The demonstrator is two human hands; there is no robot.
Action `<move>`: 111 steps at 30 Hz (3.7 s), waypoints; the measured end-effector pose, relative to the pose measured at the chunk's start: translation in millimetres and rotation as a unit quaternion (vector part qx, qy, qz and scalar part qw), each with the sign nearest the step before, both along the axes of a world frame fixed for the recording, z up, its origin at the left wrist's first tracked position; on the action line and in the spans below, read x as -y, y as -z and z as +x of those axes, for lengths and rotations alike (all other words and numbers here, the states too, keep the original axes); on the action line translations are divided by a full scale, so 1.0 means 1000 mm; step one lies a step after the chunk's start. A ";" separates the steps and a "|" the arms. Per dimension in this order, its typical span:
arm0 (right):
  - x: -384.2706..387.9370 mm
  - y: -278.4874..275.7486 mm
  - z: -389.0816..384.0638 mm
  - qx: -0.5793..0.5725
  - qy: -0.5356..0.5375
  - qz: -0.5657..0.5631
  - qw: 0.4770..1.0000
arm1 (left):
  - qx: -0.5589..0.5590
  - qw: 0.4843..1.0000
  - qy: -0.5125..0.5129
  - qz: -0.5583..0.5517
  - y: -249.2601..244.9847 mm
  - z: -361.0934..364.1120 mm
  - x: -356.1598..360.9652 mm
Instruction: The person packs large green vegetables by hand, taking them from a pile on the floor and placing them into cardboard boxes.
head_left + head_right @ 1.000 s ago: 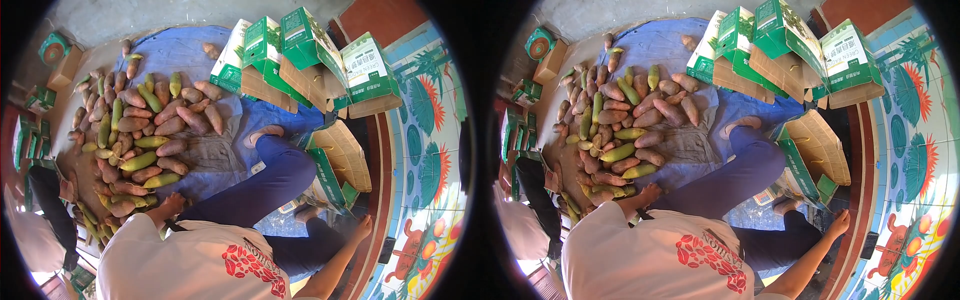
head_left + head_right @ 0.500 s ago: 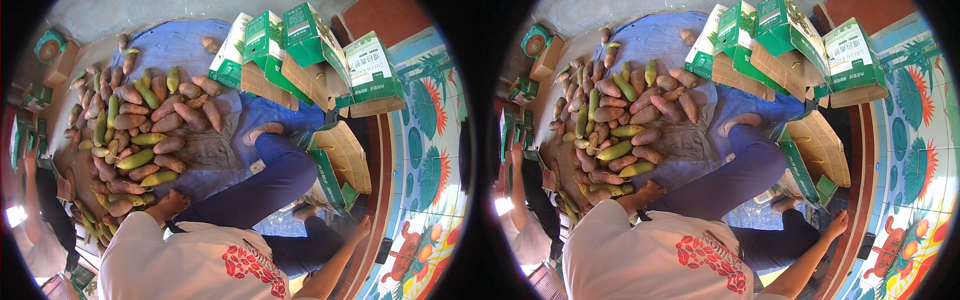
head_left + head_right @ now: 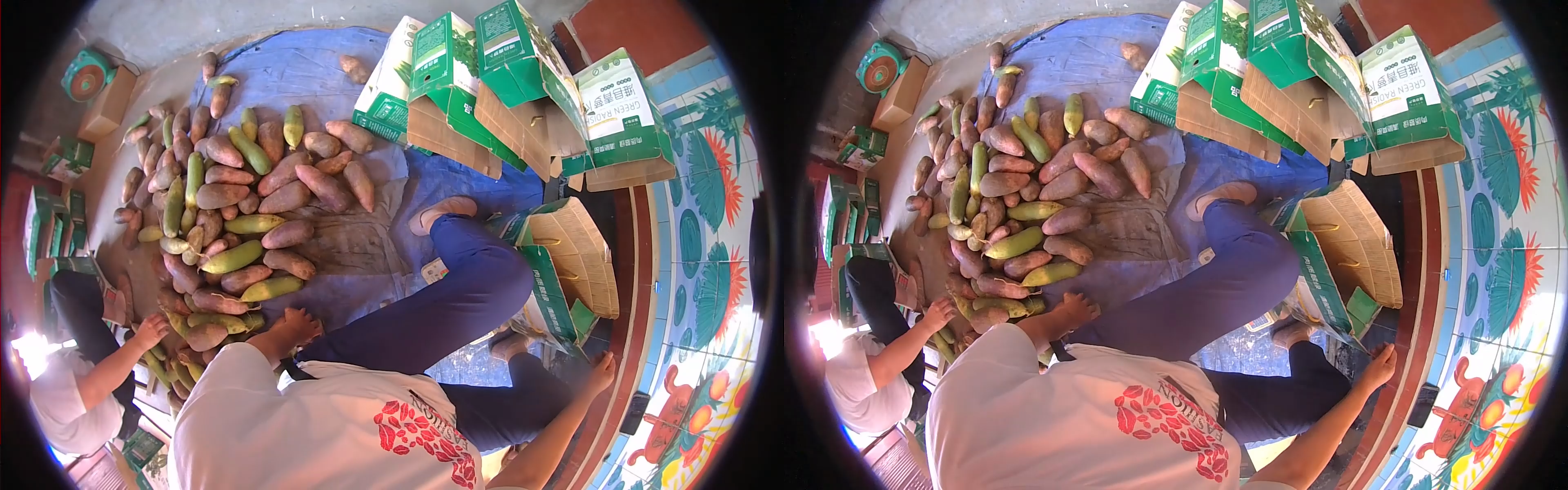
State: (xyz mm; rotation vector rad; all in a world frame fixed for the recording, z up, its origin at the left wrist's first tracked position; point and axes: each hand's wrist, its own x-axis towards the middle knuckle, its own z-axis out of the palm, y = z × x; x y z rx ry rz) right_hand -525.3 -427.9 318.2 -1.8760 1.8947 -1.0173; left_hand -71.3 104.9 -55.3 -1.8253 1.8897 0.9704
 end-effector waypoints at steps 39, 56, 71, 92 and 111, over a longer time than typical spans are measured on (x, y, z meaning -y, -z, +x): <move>0.000 -0.001 0.011 -0.039 -0.040 -0.042 0.998 | -0.025 0.648 -0.749 -0.137 -0.124 0.138 0.080; -0.016 -0.009 0.025 -0.073 -0.064 -0.075 0.992 | 0.005 0.714 -0.697 -0.066 -0.138 0.125 0.085; -0.024 -0.012 0.035 -0.067 -0.073 -0.078 0.992 | 0.039 0.732 -0.680 -0.016 -0.147 0.114 0.102; -0.030 -0.020 0.079 -0.050 -0.170 -0.048 0.983 | -0.482 0.543 -0.604 -0.330 -0.389 0.071 0.304; -0.068 -0.050 0.100 -0.039 -0.319 0.061 0.945 | -0.338 0.811 -0.232 -0.418 -0.437 -0.061 0.459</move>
